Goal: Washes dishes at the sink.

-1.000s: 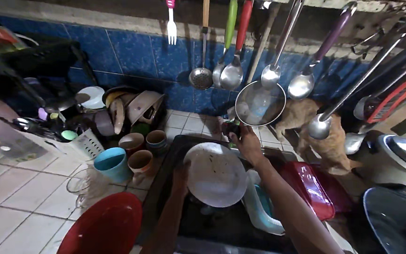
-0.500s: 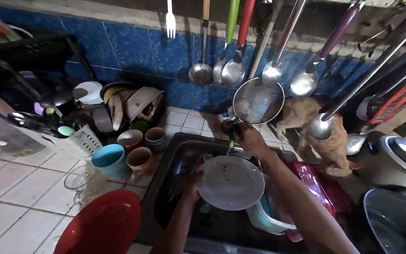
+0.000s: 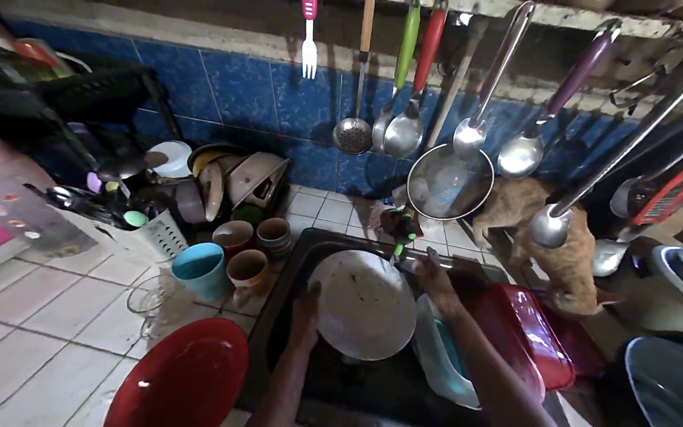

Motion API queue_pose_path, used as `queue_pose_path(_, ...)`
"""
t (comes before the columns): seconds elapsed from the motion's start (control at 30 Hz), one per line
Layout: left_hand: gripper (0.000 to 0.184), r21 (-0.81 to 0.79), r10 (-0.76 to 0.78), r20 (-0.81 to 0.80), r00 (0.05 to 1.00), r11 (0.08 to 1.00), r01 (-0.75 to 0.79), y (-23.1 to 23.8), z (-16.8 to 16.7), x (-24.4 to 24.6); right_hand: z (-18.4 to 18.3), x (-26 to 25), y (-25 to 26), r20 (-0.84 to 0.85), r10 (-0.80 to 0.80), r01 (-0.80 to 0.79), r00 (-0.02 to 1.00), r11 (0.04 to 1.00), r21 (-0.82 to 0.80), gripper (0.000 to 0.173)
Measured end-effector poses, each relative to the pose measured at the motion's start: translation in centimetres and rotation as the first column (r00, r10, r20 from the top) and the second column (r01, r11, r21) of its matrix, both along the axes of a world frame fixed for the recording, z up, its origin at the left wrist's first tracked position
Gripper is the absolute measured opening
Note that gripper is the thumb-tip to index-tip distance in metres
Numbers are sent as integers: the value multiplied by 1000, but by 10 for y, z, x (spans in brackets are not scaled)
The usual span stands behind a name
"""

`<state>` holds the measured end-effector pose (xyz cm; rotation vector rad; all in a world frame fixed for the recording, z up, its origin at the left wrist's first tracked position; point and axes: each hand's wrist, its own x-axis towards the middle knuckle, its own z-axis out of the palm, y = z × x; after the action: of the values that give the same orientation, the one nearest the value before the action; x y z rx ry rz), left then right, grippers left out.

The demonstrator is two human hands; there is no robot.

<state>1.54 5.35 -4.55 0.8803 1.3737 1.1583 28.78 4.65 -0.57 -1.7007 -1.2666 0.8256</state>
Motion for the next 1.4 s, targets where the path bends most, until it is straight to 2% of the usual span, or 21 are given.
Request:
queue_pose_path(0.1, 41, -18, -51, 3, 999, 999, 51, 9, -10, 0, -18, -17, -21, -181, -21, -5, 983, 990, -142, 40)
queue_pose_path(0.17, 42, -24, -183, -255, 950, 983, 183, 18, -19, 5, -16, -20, -26, -275, -122, 83, 954, 985, -151, 33)
queue_pose_path(0.23, 46, -44, -312, -631, 710, 929, 369, 20, -15, 19, -11, -13, -28, -213, -157, 128, 964, 981, -144, 31)
queue_pose_path(0.27, 49, -14, -317, -714, 624, 898, 440, 15, -10, 33, -7, -11, -30, -149, -152, 133, 977, 982, -135, 31)
queue_pose_path(0.3, 50, 58, -320, -722, 613, 855, 515, 8, -3, 51, -1, -11, -31, -80, -136, 126, 987, 984, -129, 32)
queue_pose_path(0.37, 50, 272, -430, -545, 720, 722, 636, -9, 5, 93, 10, -16, -35, 50, -91, 96, 995, 987, -126, 34)
queue_pose_path(0.43, 50, 514, -517, -281, 808, 630, 582, -14, -7, 138, 18, -26, -41, 127, -55, 70, 990, 991, -116, 36)
queue_pose_path(0.47, 49, 596, -482, -235, 844, 615, 517, -10, -15, 155, 23, -29, -43, 164, -54, 74, 985, 990, -118, 37)
queue_pose_path(0.57, 45, 656, -177, -468, 866, 587, 474, 18, -35, 168, 35, -25, -54, 275, -40, 77, 961, 989, -127, 36)
queue_pose_path(0.63, 47, 554, -59, -668, 742, 626, 548, 38, -47, 146, 33, -13, -57, 259, -48, 77, 965, 992, -104, 36)
queue_pose_path(0.7, 52, 287, -157, -787, 596, 763, 580, 50, -35, 109, 25, -1, -56, 169, -66, 74, 983, 997, -39, 36)
queue_pose_path(0.73, 56, 179, -240, -751, 616, 823, 539, 55, -27, 89, 21, 3, -53, 99, -78, 79, 992, 997, -5, 36)
queue_pose_path(0.8, 59, 55, -350, -531, 772, 895, 444, 64, -13, 57, 7, 8, -38, -57, -122, 124, 991, 991, 48, 34)
queue_pose_path(0.87, 62, -13, -384, -232, 894, 920, 392, 70, -17, 30, -9, 6, -18, -162, -165, 177, 973, 982, 63, 32)
queue_pose_path(0.93, 56, -63, -327, 17, 945, 943, 327, 66, -11, 14, -22, -1, 2, -172, -177, 189, 969, 980, 59, 34)
queue_pose_path(1.0, 46, -13, -245, 14, 969, 969, 245, 59, 10, 3, -25, -16, 19, -38, -187, 188, 982, 982, 20, 39)
queue_pose_path(1.07, 34, 115, -178, -155, 972, 974, 197, 52, 35, -5, -20, -34, 31, 115, -139, 151, 984, 984, -99, 43)
queue_pose_path(1.13, 39, 143, -161, -380, 911, 963, 230, 47, 67, -9, -12, -48, 40, 235, -7, 64, 972, 969, -237, 43)
queue_pose_path(1.23, 46, 96, -183, -689, 701, 936, 339, 32, 112, -7, -1, -58, 41, 400, 219, -59, 890, 925, -375, 45)
queue_pose_path(1.33, 45, 59, -195, -846, 497, 891, 450, 18, 138, -4, 11, -43, 33, 517, 327, -65, 791, 886, -460, 41)
queue_pose_path(1.4, 45, 5, -225, -876, 427, 880, 475, 14, 145, -4, 32, -34, 16, 609, 333, -13, 720, 884, -468, 39)
